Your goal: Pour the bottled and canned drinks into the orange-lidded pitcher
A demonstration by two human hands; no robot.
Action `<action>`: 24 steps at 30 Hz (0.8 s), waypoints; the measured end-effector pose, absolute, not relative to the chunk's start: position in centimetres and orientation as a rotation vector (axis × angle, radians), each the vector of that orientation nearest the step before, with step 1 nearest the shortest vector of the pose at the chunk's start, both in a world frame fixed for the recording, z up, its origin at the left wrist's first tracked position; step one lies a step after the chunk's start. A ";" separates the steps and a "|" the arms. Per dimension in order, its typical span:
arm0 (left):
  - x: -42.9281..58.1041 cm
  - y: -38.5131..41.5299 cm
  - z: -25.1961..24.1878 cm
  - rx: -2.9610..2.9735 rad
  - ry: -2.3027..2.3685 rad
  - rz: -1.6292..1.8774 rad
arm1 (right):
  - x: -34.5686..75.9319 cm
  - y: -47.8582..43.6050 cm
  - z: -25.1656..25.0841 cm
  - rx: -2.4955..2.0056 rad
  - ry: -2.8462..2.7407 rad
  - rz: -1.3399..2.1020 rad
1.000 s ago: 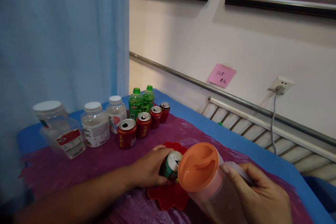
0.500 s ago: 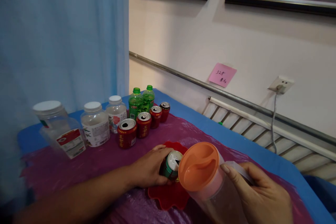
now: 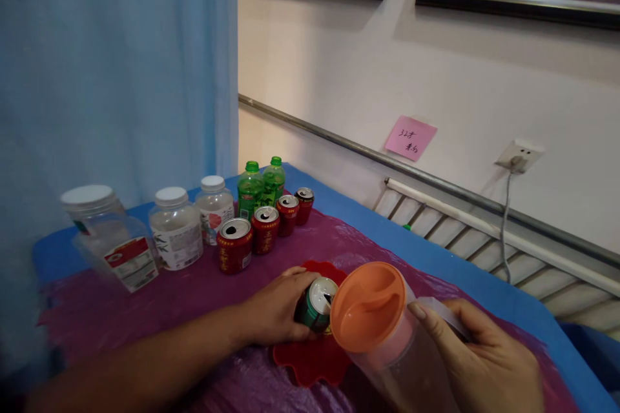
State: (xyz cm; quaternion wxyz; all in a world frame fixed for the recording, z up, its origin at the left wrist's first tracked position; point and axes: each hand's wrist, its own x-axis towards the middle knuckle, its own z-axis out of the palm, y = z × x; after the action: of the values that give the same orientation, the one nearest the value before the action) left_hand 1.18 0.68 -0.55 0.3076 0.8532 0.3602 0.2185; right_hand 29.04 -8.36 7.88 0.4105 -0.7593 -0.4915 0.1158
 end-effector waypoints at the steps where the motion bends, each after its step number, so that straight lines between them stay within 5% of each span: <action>1: 1.2 0.7 -0.6 2.256 0.953 0.577 | 29.1 -8.4 7.9 -1.919 -1.235 0.287; 24: 1.2 0.7 -0.5 2.263 0.962 0.571 | 28.4 -8.4 8.2 -1.949 -1.254 0.250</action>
State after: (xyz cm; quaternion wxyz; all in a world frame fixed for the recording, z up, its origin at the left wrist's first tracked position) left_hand 1.19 0.71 -0.54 0.3038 0.8540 0.3631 0.2156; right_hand 28.45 -8.37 8.23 0.3942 -0.7684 -0.4944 0.0985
